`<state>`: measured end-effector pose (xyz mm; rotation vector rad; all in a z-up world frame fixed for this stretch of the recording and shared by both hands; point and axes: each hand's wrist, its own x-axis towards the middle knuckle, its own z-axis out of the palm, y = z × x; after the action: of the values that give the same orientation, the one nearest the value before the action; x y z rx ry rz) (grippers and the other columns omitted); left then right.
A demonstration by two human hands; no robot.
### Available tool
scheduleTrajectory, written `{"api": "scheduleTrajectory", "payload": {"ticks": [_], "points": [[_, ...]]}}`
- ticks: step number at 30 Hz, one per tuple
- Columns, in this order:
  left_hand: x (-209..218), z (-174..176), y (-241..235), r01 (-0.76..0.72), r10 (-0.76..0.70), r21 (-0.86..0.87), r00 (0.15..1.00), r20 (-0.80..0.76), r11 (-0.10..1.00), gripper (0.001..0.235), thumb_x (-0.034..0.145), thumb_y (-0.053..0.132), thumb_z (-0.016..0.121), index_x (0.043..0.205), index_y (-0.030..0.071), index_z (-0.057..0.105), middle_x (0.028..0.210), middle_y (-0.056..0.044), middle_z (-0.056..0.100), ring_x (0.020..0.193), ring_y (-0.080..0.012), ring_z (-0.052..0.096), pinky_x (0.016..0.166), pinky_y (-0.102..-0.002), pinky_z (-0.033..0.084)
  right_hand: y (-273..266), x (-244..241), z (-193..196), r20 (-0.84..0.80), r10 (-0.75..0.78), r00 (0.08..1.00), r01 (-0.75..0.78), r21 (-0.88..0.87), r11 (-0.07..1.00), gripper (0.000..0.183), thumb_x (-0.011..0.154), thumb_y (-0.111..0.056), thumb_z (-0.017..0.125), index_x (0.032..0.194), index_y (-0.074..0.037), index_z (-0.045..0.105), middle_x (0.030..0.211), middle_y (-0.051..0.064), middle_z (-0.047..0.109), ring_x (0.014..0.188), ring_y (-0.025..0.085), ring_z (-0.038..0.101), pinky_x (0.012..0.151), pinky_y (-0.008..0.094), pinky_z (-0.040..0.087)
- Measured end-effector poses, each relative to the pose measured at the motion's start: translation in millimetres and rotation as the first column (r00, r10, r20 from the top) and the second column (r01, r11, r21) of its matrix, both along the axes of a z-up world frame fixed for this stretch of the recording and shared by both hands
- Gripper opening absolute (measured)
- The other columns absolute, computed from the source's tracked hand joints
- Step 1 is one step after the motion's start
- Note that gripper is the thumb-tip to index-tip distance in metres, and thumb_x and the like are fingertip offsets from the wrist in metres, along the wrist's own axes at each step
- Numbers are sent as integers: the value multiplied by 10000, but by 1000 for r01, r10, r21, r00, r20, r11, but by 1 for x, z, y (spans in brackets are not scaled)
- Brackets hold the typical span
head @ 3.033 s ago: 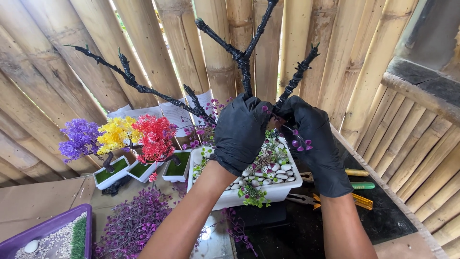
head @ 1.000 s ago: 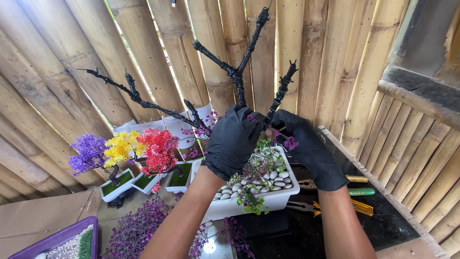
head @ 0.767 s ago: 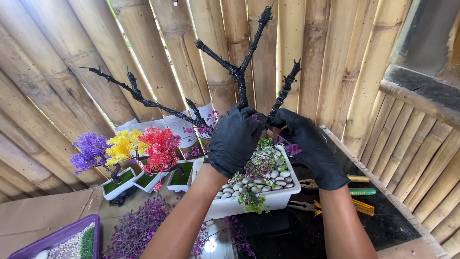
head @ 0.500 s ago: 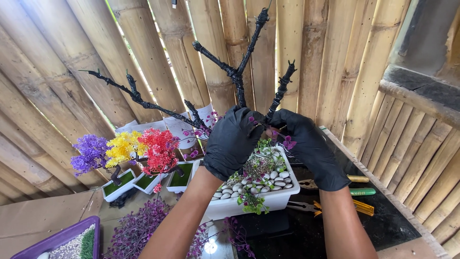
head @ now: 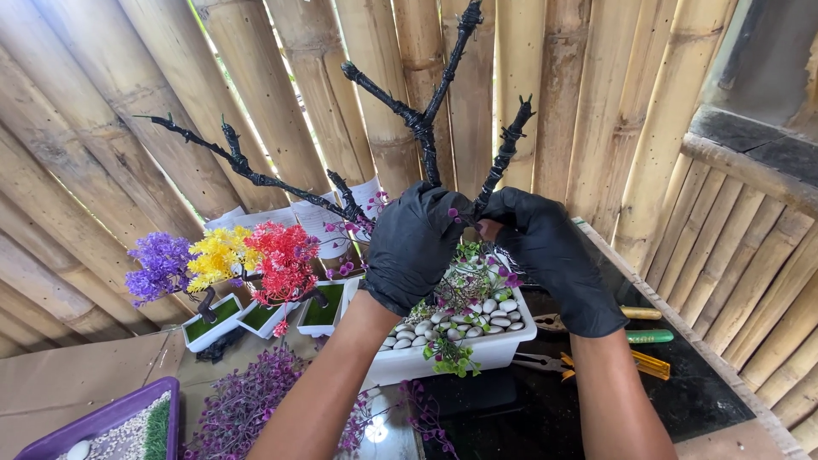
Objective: The person arranges purple artificial flowers onto a black bonsai tree in a white rectangular pot. They pick up small flower clusters from a pile on the table and attach them to the branches, adjusting the placement by hand throughout the process.
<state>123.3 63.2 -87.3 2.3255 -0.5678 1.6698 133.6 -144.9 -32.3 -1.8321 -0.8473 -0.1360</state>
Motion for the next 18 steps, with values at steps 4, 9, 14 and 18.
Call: {"api": "scheduleTrajectory", "payload": {"ticks": [4, 9, 14, 18], "points": [[4, -2, 3, -54, 55, 39, 998, -23, 998, 381, 921, 317, 777, 1254, 187, 644, 1131, -170, 693, 993, -463, 637, 824, -599, 572, 1, 6, -3, 0, -10, 1000, 10, 14, 1000, 122, 932, -237, 792, 1046, -205, 768, 881, 49, 811, 931, 200, 773, 900, 396, 565], [-13, 6, 0, -118, 117, -4, 989, -87, 993, 466, 892, 407, 774, 1310, 273, 616, 1174, -46, 678, 1046, -351, 644, 883, -502, 575, -15, -9, 16, -238, 152, 959, -75, 303, 950, 201, 912, -99, 737, 1111, -118, 759, 947, 89, 785, 909, 159, 712, 892, 335, 560], [-94, 61, -13, -194, 195, 23, 965, -177, 981, 572, 854, 434, 770, 1379, 329, 567, 1184, 17, 669, 1044, -286, 648, 876, -455, 565, -25, -17, 19, -39, 5, 999, 5, 265, 964, 232, 975, -81, 714, 1207, -84, 728, 1023, 118, 761, 935, 150, 641, 861, 349, 551], [-204, 122, -33, -122, 151, 128, 955, -254, 984, 489, 919, 260, 728, 1352, 124, 544, 1173, -117, 645, 1062, -357, 628, 857, -472, 540, -35, -22, 18, -45, -59, 997, 71, 362, 930, 225, 1012, -71, 641, 1234, -97, 669, 1053, 73, 714, 914, 149, 644, 848, 312, 536]]}}
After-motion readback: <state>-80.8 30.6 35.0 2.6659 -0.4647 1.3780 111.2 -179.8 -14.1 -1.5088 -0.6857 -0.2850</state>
